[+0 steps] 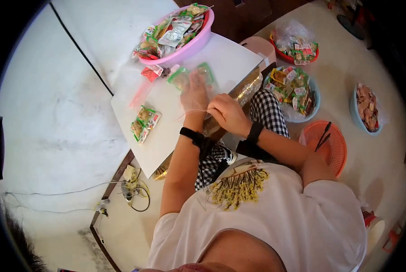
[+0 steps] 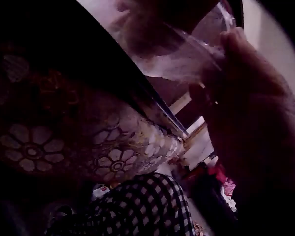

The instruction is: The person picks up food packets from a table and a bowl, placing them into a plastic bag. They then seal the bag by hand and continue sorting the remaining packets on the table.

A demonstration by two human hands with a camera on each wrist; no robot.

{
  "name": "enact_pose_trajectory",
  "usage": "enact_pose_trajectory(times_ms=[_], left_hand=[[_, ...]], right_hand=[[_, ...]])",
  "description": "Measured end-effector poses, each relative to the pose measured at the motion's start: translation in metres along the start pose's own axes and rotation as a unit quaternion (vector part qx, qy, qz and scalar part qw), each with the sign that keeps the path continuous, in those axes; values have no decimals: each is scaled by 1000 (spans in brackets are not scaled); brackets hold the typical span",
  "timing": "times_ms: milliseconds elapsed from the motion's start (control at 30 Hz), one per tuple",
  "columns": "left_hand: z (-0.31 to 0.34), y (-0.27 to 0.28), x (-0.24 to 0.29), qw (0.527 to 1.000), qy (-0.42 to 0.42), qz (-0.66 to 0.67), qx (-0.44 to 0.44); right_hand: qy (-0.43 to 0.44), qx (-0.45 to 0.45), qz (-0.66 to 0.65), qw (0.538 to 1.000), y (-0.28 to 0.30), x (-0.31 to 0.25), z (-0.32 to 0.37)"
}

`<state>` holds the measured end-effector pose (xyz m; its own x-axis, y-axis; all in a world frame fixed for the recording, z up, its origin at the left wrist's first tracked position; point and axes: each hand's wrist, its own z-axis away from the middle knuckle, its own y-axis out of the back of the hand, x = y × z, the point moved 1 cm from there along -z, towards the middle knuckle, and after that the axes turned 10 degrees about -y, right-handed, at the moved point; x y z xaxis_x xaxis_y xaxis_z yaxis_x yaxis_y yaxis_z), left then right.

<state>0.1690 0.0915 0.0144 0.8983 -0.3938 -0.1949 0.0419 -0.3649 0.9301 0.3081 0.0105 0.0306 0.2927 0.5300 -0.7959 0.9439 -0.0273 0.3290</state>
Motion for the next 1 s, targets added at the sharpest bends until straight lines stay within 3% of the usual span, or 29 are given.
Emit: enact_pose_trajectory(times_ms=[100, 200, 300, 400, 500, 533, 633, 733, 767, 833, 867, 900, 933, 1000], left_hand=[[-9, -6, -6, 989, -11, -91, 112], [-11, -4, -6, 999, 42, -12, 17], [-1, 0, -7, 998, 16, 26, 46], [18, 8, -7, 988, 48, 138, 53], [41, 15, -7, 980, 59, 190, -25], [58, 27, -6, 982, -45, 152, 104], [96, 81, -6, 950, -72, 300, -48], [129, 105, -34, 949, 11, 314, 13], [137, 99, -53, 959, 73, 259, 84], [150, 88, -104, 947, 250, 150, 136], [155, 80, -133, 954, 268, 51, 126], [155, 92, -149, 951, 305, 20, 48], [158, 85, -167, 919, 392, 27, -8], [160, 77, -181, 896, 436, 31, -76]], right_hand=[[0, -9, -2, 1000, -2, 3, 2], [-16, -19, 6, 1000, 1, 4, 4], [-28, -25, 19, 999, 4, 5, 3], [-24, -49, 63, 997, 8, 2, 2], [-9, -75, 99, 992, 2, 6, 5], [-5, -82, 105, 991, 3, 4, 4], [-1, -97, 112, 989, 5, -6, 0], [-5, -106, 118, 987, 5, -8, -4], [-1, -106, 118, 987, 4, -9, -5], [4, -102, 120, 988, 2, -12, -5], [0, -104, 116, 988, 0, -15, -5], [7, -114, 107, 988, -2, -17, -5], [12, -123, 99, 987, -4, -20, -4], [19, -139, 93, 986, -5, -24, -3]])
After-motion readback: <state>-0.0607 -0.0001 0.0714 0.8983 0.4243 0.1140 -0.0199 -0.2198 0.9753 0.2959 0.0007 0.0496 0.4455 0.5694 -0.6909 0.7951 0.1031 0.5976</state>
